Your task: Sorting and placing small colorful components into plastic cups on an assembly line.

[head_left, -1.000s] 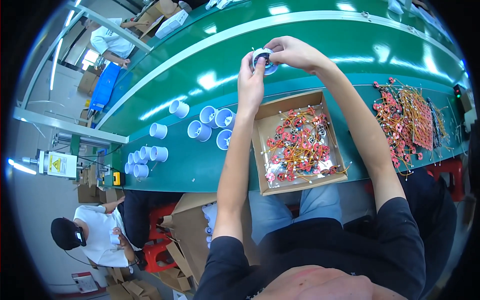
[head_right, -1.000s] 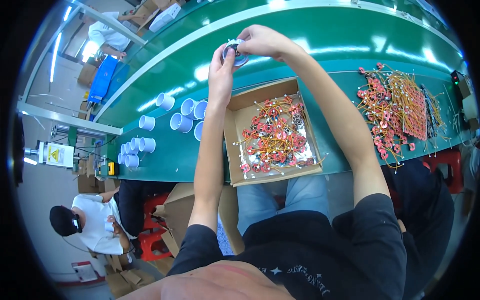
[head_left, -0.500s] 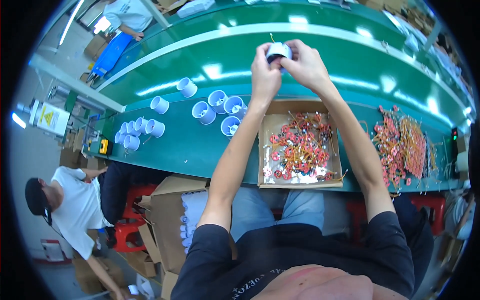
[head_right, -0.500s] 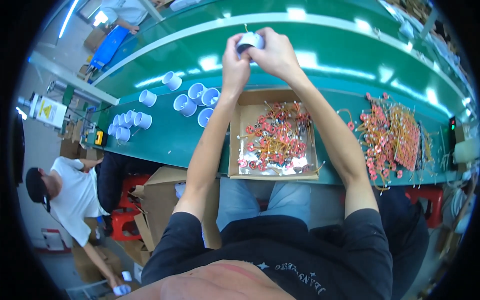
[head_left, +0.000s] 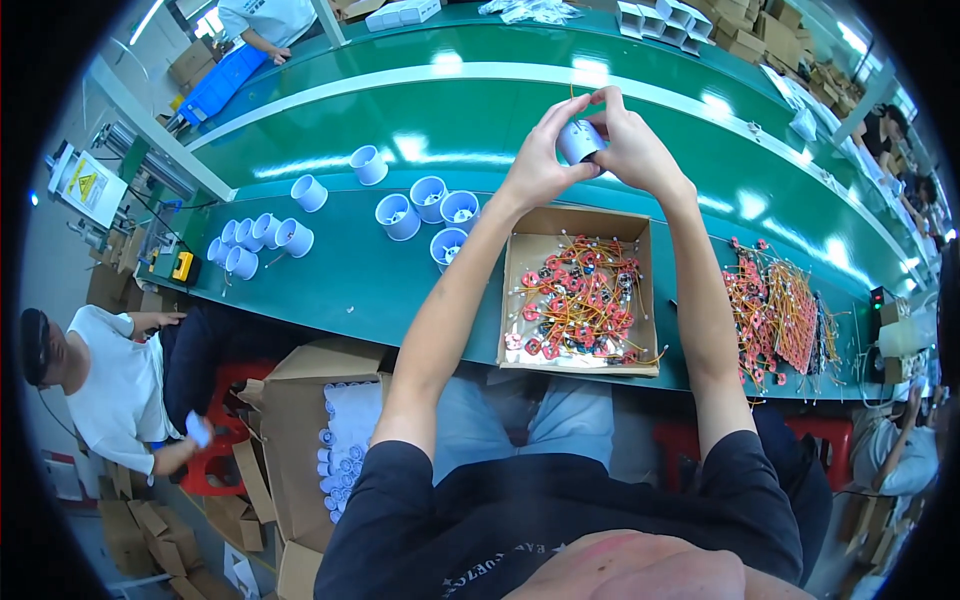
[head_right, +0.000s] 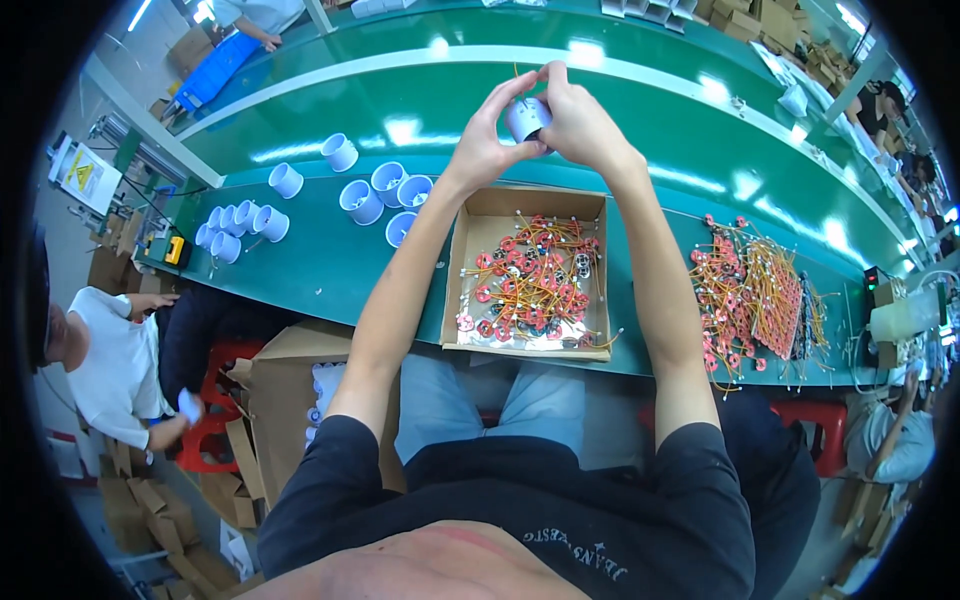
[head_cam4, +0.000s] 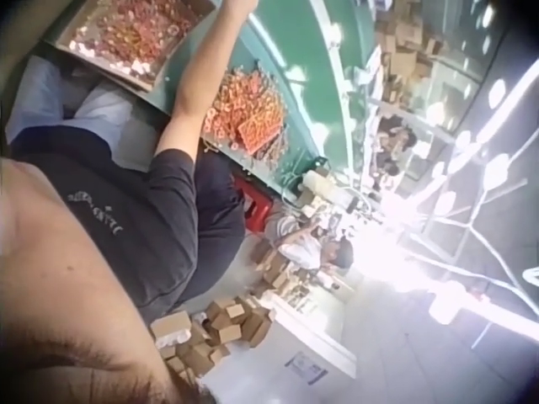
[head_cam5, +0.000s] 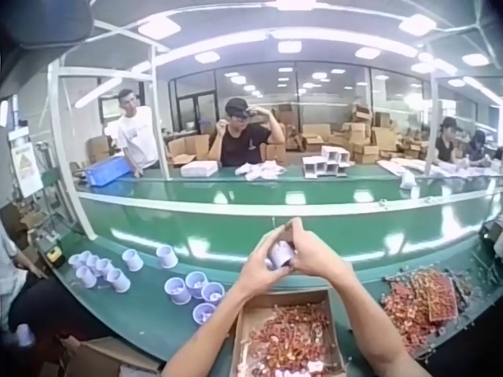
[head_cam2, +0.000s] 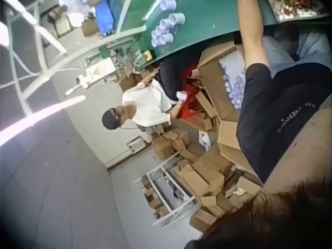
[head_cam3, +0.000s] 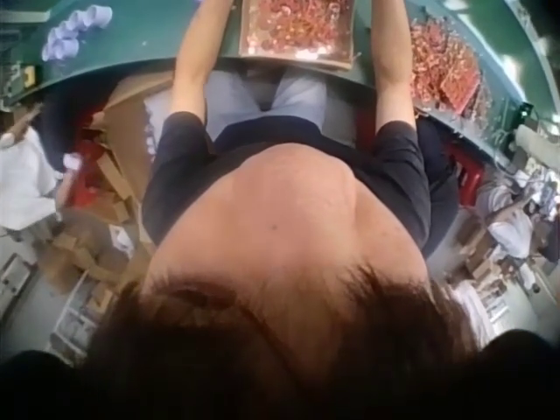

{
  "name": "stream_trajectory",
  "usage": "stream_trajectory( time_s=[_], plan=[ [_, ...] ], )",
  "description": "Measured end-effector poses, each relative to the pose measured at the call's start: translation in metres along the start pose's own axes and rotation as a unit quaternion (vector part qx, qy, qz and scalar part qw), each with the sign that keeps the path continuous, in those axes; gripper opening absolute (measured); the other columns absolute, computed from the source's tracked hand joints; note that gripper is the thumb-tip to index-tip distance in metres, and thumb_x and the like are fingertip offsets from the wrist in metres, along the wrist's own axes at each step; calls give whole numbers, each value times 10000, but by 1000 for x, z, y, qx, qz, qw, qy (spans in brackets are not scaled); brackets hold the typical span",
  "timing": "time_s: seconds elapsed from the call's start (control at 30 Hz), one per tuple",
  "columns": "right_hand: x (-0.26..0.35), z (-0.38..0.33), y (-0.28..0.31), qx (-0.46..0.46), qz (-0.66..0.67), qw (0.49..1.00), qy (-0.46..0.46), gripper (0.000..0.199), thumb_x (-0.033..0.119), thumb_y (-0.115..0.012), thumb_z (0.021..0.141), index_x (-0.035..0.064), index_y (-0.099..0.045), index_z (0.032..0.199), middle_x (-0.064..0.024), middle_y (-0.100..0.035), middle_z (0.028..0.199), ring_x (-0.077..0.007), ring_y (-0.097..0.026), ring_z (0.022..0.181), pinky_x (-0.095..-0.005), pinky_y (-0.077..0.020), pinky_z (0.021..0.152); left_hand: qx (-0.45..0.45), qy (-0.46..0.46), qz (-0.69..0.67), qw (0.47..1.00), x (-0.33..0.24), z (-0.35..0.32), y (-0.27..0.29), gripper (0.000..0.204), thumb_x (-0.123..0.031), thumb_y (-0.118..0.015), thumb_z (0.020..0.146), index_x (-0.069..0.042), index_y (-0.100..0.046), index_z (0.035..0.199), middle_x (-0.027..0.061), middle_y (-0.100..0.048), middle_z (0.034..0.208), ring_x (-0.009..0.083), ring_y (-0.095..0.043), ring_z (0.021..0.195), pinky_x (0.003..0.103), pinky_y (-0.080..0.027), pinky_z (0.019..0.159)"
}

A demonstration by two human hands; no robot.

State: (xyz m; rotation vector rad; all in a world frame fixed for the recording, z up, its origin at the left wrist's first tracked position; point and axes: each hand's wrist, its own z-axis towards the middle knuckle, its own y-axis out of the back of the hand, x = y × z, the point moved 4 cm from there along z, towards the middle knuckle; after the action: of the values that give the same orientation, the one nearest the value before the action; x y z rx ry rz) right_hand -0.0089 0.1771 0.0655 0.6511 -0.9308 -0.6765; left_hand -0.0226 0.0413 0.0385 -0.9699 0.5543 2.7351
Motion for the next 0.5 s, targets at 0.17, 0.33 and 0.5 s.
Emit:
stream_trajectory(
  time_s=[0.17,0.33,0.5],
  plan=[
    [-6,5,-2,13,-38,996,-77,576,13,-653,725,-16,-376,1229,-228,-660,1008,-281,-679,886,-366,-535,765,0,32,-4,999,4,-2,3,454,-66,-691,754,-32,-597,1197,119,-634,1160,222,-592,1093,334,-441,959],
    [-2,1,0,80,206,972,-78,535,155,-662,832,-10,-381,1257,-192,-646,998,-191,-658,812,-298,-539,651,-84,-23,160,983,-7,0,22,196,-48,-595,841,-35,-696,1009,111,-709,906,193,-692,829,302,-536,716],
    [36,-7,10,70,291,952,-67,351,177,-612,896,0,-492,1173,-113,-637,1013,-163,-635,826,-261,-518,655,-220,110,208,947,-40,-54,120,200,-56,-575,866,-13,-681,1031,103,-709,895,154,-684,787,266,-528,683]
  ],
)
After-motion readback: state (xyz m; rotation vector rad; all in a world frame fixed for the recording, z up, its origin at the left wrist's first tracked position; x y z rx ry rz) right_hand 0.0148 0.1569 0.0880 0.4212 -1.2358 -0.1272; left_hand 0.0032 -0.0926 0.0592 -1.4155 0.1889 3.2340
